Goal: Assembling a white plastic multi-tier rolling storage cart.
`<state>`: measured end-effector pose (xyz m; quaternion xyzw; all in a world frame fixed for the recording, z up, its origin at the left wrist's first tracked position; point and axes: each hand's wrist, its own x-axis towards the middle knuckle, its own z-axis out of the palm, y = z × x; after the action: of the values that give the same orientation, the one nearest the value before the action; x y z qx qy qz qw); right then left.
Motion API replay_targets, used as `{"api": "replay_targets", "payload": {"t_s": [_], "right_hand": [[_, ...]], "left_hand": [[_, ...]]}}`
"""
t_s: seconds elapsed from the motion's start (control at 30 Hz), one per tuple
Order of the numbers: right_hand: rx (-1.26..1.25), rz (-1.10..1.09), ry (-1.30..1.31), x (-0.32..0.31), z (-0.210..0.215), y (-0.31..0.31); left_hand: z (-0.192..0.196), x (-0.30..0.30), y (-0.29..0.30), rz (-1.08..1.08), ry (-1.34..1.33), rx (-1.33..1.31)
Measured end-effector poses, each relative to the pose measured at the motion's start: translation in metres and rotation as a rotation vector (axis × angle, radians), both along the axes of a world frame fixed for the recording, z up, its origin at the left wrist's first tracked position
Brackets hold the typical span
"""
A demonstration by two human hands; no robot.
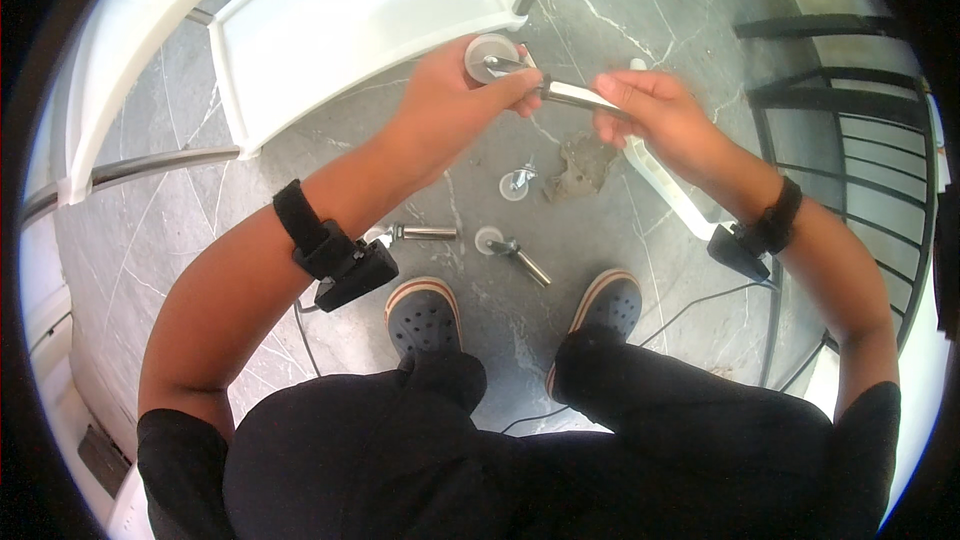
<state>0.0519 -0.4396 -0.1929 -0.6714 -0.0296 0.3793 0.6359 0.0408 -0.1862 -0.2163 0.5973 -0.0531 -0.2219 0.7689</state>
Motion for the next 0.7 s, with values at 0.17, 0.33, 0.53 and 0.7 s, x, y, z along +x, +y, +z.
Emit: {"api": "replay_targets", "payload": {"t_s": [0.17,0.33,0.53,0.7], "right_hand": [[-0.064,0.016,-0.073,0.001,0.000,0.006],[-0.268,-0.008,-0.901,0.003,-0.001,0.009],[-0.252,0.086,-0.511,0.000,0.002,0.009],[0.011,0.092,0.040,-0.001,0.005,0.008]], "left_hand": [[-0.004,0.001,-0.003,0.003,-0.013,0.015],[-0.009,-0.001,-0.004,0.083,0.123,-0.148],[-0.011,-0.008,0.000,0.058,0.126,-0.103],[-0.004,-0.003,0.001,-0.009,-0.044,0.052]]}}
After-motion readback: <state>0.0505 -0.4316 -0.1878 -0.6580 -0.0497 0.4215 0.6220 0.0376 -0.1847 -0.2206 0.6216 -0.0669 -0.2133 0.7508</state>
